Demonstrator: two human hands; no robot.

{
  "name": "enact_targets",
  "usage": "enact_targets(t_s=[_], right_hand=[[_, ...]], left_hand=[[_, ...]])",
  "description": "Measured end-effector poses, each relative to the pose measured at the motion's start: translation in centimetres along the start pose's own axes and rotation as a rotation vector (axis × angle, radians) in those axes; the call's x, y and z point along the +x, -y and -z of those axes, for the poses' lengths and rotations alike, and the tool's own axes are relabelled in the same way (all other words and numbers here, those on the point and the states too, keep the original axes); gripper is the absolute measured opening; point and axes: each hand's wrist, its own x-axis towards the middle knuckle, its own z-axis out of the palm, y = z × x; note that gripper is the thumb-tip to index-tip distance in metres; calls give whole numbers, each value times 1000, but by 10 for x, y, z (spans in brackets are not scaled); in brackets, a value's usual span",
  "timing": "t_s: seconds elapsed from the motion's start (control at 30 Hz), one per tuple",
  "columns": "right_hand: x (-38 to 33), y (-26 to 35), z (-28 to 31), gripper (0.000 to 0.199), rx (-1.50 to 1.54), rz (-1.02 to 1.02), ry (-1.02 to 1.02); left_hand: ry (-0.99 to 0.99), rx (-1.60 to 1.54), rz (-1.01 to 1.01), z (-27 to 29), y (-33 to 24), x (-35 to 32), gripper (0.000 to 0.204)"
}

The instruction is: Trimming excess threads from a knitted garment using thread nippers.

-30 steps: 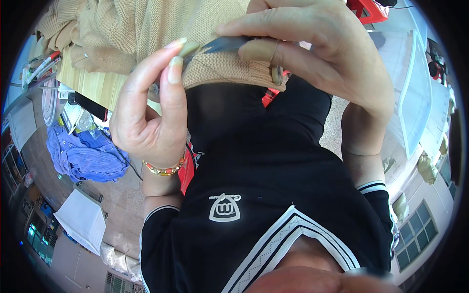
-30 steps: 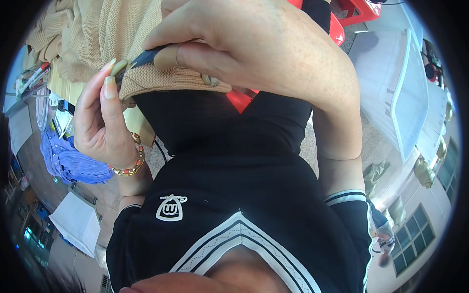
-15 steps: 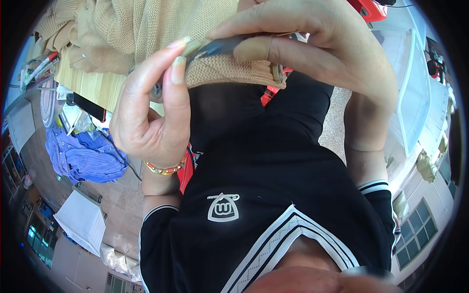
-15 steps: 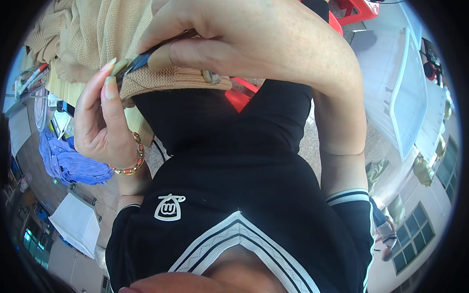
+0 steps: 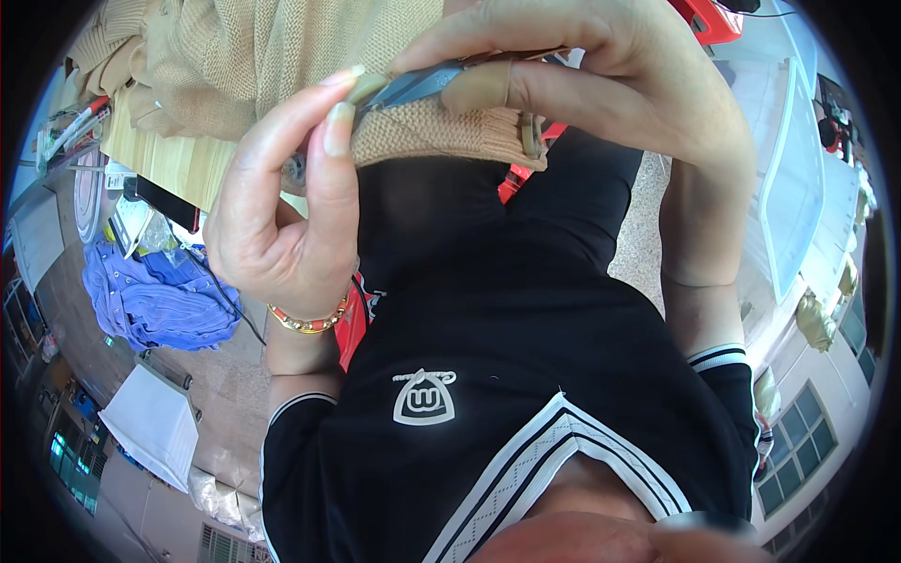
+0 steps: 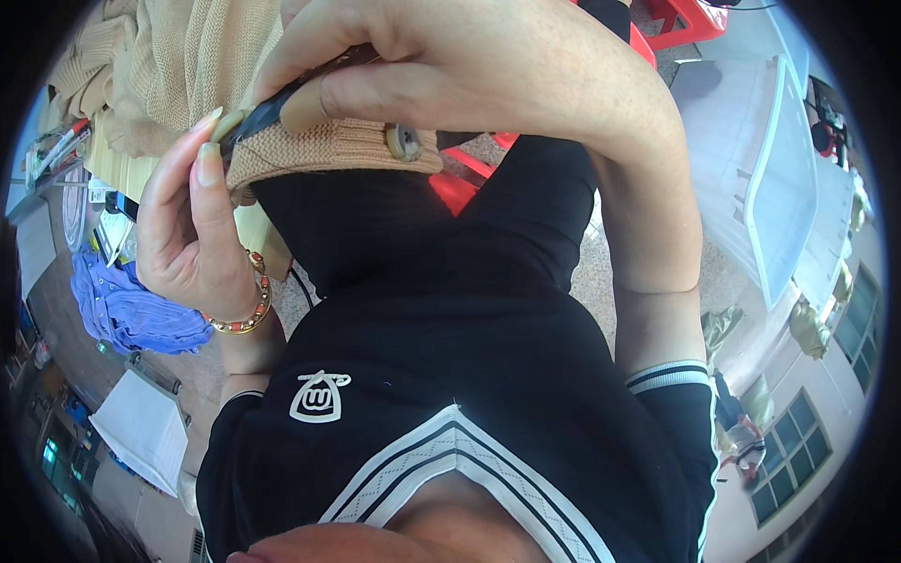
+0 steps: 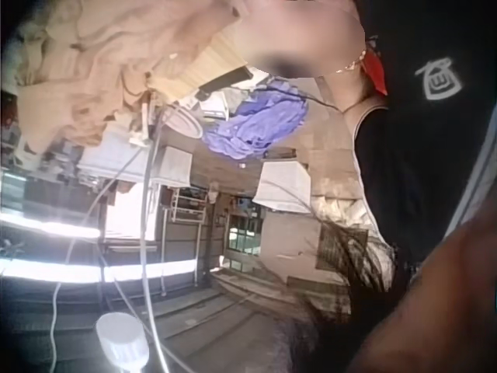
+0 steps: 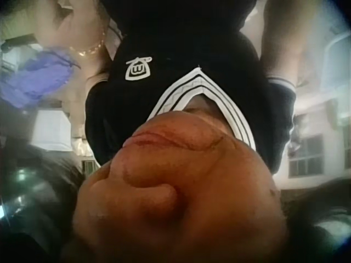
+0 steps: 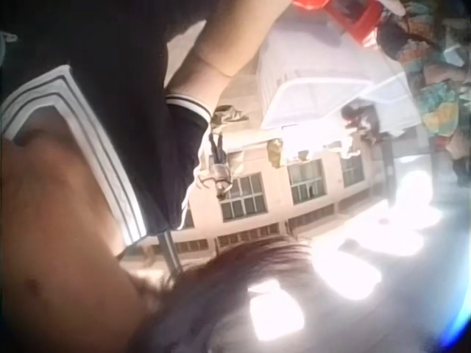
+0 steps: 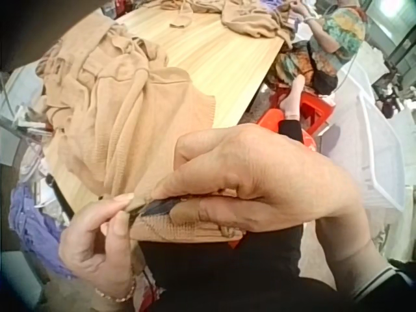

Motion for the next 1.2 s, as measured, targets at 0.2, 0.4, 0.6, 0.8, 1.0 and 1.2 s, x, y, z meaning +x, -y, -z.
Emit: enact_targets(t_s=[0.2,0.4,0.6,0.8,1.0,1.2], right_hand=[[1,1,-1,21,27,13,-33],[1,-4,-2,21,80,28,-19],[-1,-4,-1,22,44,32,-33],[-1,-4,-1,22,29,26,-26],[0,-3,-1,23,37,22,-35],[-4,-4,-1,24,32,-2,-21]], left_hand=[[-20,-12,-52,-2,4,1,16],[-13,-8,-42,-1,3,1,15],[-10,-33,-16,-2,2,2,15],[-4,-25,-22,-2,2,3,16],[-8,-16,16,0,1,2,16],[-3,-22,36,0,0,1,16]])
